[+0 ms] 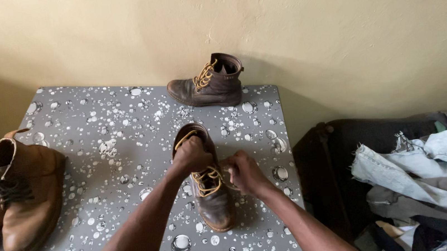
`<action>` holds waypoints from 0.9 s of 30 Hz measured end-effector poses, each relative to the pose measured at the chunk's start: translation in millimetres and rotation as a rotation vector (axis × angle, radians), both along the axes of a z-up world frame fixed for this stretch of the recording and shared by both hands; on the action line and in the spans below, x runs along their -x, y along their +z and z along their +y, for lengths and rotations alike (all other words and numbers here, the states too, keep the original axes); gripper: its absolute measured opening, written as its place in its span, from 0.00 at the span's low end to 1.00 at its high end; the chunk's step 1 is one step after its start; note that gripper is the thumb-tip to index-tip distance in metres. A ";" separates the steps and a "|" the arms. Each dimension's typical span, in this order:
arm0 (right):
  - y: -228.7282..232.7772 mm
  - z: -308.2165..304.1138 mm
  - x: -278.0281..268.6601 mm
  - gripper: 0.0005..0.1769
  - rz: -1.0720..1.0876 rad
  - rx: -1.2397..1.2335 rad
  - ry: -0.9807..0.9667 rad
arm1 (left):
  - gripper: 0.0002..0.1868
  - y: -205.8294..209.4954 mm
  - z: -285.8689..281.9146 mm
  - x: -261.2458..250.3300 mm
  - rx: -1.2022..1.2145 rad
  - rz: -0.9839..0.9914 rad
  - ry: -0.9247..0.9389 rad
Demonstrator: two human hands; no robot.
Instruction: The person laces a brown leather boot on a patterned table, threading yellow laces through eyelets and tightening them. The person then moves to a second brown boot and begins threading dark laces through its eyelets.
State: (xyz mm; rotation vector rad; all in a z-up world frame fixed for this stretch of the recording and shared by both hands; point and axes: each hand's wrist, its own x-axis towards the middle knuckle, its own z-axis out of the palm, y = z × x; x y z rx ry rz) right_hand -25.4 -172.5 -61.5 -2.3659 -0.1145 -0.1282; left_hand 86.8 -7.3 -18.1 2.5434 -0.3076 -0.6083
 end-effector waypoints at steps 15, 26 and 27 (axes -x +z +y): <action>60.1 36.9 -0.2 0.16 0.166 -0.626 -0.414 | 0.24 -7.0 20.6 -14.4 0.156 0.097 -0.043; 56.6 48.2 4.1 0.14 -0.090 -0.333 -0.384 | 0.23 4.5 10.9 -6.6 0.114 0.059 -0.164; 56.6 47.8 4.8 0.14 -0.099 -0.333 -0.379 | 0.23 3.0 10.9 -7.4 0.108 0.059 -0.150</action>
